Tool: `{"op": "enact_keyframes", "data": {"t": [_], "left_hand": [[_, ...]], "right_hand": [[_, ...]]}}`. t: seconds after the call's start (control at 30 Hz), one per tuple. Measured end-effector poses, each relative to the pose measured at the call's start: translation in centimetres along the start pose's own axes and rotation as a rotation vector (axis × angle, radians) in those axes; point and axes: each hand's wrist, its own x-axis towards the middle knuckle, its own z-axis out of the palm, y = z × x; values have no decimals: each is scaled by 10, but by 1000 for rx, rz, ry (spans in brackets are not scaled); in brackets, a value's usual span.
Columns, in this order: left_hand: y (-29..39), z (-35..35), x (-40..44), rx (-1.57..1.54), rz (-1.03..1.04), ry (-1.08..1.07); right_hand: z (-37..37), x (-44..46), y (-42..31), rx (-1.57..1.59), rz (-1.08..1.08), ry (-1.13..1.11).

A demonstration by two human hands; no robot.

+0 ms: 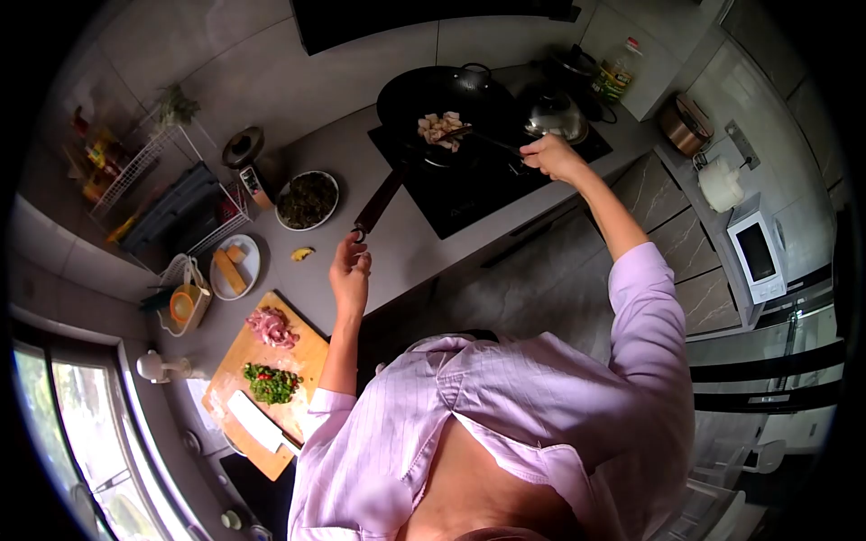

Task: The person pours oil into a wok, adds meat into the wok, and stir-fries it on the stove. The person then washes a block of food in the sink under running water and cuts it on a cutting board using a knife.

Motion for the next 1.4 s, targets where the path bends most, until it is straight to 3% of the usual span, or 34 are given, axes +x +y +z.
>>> {"op": "enact_keyframes", "data": {"t": [0.3,0.37,0.5,0.83,1.0,1.13,1.23,1.4], "left_hand": [[-7,2,-1,-31,9,3],[-6,2,-1,-29,10,2],[-9,3,0,-43,23,1],[-4,6,-3,-122,30,52],[-6,1,-2,-56,9,5],[-5,5,-4,-100,6,43],[-5,6,-2,-87,19,35],[-6,3,-1,-42,10,7]], "right_hand": [[14,-2,2,-210,-71,123],[-2,4,3,-108,35,46],[13,3,-4,-75,-23,159],[26,15,1,-19,110,36],[17,7,-5,90,17,129],[4,2,4,-30,76,24],[27,-1,5,-98,17,122],[1,3,-4,-53,23,94]]}}
